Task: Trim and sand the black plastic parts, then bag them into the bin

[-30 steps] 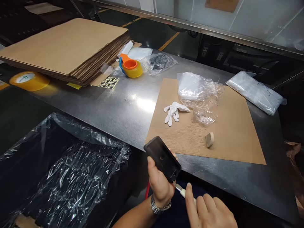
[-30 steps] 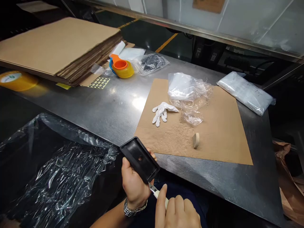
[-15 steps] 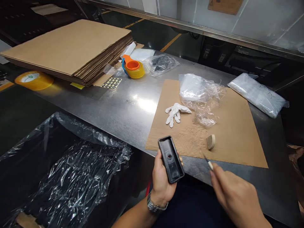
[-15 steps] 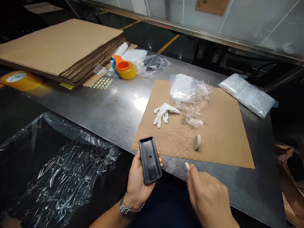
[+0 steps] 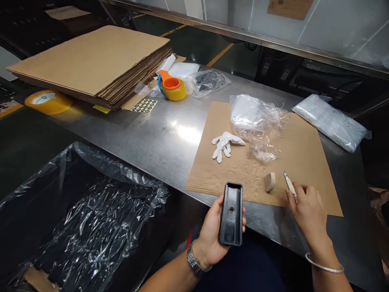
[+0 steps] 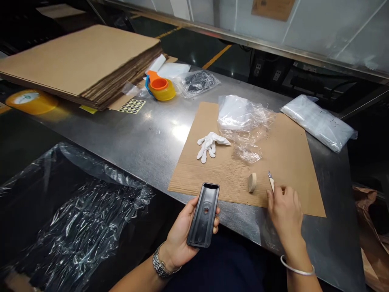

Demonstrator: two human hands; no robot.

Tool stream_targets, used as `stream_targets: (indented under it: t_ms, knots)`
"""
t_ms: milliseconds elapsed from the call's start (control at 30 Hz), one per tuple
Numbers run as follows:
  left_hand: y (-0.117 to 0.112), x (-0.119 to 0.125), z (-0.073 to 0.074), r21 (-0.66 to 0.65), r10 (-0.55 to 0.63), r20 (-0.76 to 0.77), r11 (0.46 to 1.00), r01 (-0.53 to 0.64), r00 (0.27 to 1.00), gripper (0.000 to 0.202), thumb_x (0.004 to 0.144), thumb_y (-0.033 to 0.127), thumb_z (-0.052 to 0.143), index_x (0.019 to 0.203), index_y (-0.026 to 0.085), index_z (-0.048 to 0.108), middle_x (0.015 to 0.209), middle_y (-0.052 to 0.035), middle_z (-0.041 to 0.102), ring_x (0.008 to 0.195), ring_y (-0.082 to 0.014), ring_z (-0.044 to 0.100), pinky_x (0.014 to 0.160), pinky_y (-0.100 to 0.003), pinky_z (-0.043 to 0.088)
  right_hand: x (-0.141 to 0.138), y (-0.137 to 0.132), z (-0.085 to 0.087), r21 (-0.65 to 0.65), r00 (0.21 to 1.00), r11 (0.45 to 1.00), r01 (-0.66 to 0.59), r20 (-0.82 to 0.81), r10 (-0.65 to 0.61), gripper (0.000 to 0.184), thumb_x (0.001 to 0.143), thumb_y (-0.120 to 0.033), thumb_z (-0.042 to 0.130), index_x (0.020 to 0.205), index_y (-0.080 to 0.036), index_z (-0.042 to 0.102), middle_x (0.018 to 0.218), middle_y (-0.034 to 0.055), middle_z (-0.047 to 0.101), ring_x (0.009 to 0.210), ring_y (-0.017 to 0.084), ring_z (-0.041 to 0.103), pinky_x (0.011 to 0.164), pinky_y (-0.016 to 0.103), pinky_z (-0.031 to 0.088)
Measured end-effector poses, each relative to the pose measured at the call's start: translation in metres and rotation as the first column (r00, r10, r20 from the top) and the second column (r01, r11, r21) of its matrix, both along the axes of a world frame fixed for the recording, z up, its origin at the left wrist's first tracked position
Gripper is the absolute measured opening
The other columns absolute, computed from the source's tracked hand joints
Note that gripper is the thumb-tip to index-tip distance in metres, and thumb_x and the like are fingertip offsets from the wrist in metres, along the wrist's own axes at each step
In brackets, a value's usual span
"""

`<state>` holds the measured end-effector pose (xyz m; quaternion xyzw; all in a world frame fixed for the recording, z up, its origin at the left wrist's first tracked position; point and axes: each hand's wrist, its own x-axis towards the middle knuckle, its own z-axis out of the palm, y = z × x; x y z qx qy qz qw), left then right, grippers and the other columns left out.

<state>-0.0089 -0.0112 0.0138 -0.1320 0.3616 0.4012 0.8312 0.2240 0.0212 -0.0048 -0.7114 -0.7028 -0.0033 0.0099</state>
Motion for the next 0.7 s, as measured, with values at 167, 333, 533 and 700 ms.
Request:
stream_targets:
  t_ms: [167, 333, 533, 700]
  knots:
    - [-0.002, 0.007, 0.001, -0.062, -0.05, 0.075, 0.997, 0.054, 0.996, 0.043, 0.088, 0.037, 0.039, 0.072, 0.006, 0.064, 0.063, -0.0066, 0.064, 0.051, -0.0116, 0.059, 0.051, -0.021, 0.045, -0.066, -0.034, 0.043, 0.228, 0.537, 0.793, -0.564, -0.628, 0.563, 0.013, 0.089, -0.017, 0.049, 0.094, -0.02, 0.061, 0.079, 0.0024, 0.059, 0.073, 0.014, 0.052, 0.068, 0.028, 0.038]
    - [-0.006, 0.011, 0.007, -0.142, -0.057, 0.131, 0.987, 0.076, 0.99, 0.04, 0.087, 0.034, 0.041, 0.062, 0.01, 0.06, 0.056, -0.0046, 0.064, 0.047, -0.0106, 0.059, 0.042, -0.017, 0.04, -0.099, -0.041, 0.05, 0.182, 0.447, 0.69, -0.7, -0.641, 0.623, 0.016, 0.09, -0.022, 0.046, 0.089, -0.02, 0.062, 0.072, -0.0001, 0.06, 0.072, 0.015, 0.048, 0.065, 0.03, 0.03]
    - [-0.011, 0.011, 0.008, -0.145, -0.11, 0.18, 0.98, 0.137, 0.977, 0.034, 0.084, 0.034, 0.048, 0.063, 0.011, 0.06, 0.052, -0.0027, 0.061, 0.043, -0.0098, 0.057, 0.04, -0.017, 0.038, -0.092, -0.036, 0.041, 0.097, 0.384, 0.643, -0.759, -0.731, 0.564, 0.013, 0.089, -0.027, 0.05, 0.088, -0.02, 0.061, 0.074, -0.0008, 0.057, 0.076, 0.014, 0.045, 0.072, 0.029, 0.033]
    - [-0.013, 0.014, 0.006, -0.139, -0.106, 0.164, 0.982, 0.129, 0.981, 0.036, 0.086, 0.036, 0.046, 0.061, 0.012, 0.059, 0.05, -0.0019, 0.059, 0.042, -0.0097, 0.056, 0.04, -0.017, 0.038, -0.093, -0.035, 0.04, 0.068, 0.361, 0.675, -0.735, -0.803, 0.474, 0.007, 0.085, -0.023, 0.057, 0.082, -0.02, 0.062, 0.074, -0.0011, 0.057, 0.079, 0.014, 0.047, 0.073, 0.029, 0.035]
